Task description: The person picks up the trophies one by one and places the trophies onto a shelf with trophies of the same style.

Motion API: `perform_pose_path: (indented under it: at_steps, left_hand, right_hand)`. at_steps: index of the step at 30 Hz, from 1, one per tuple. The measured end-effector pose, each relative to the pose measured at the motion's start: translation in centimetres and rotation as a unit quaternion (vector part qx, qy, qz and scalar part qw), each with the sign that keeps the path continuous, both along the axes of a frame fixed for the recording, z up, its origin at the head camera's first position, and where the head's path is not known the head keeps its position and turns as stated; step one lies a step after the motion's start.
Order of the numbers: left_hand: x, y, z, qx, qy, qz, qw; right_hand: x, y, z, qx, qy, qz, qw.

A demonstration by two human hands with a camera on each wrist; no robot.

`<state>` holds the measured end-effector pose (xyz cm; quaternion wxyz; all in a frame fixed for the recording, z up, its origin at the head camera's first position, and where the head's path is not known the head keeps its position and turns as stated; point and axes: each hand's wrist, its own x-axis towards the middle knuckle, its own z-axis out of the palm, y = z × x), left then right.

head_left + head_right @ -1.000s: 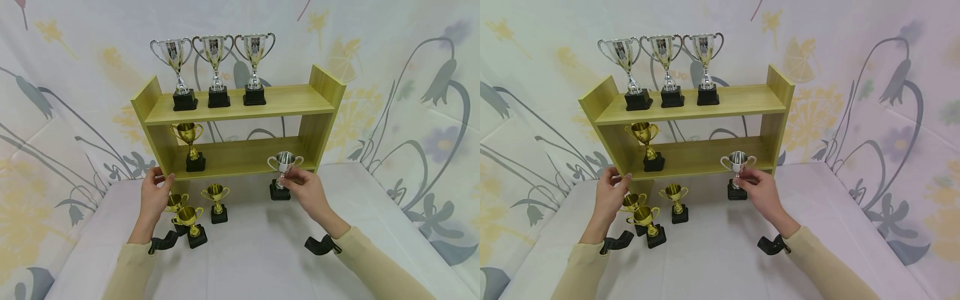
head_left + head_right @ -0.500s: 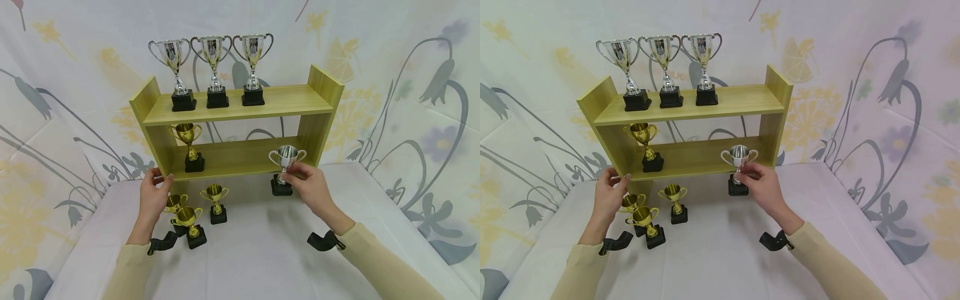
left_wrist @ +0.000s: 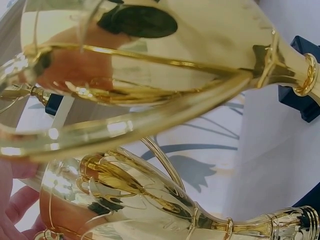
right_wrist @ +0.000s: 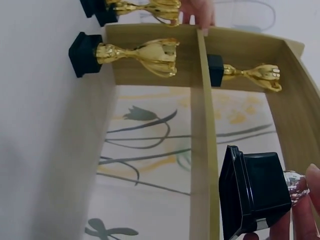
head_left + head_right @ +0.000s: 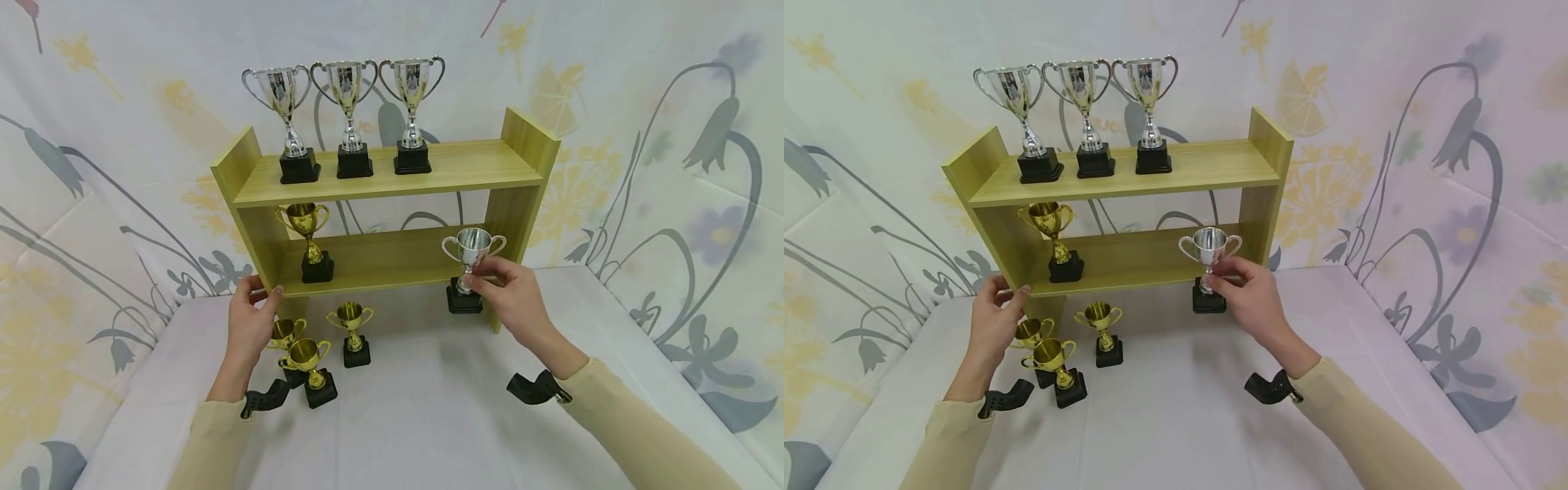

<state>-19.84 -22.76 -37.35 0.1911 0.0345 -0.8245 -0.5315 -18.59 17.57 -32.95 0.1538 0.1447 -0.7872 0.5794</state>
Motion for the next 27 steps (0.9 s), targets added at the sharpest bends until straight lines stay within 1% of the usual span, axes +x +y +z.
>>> perform_pose_path:
  at_steps: [10,27]
  left_hand:
    - [-0.1,0.1,0.0,0.008,0.004,0.000,1.0000]
    - [0.0,0.1,0.0,0.003,0.001,0.003,1.0000]
  right_hand:
    - [0.3,0.4,1.1,-0.005,0.008,-0.006,0.9999]
    - [0.8,0.9,2.6,-0.010,0.021,-0.003,0.9997]
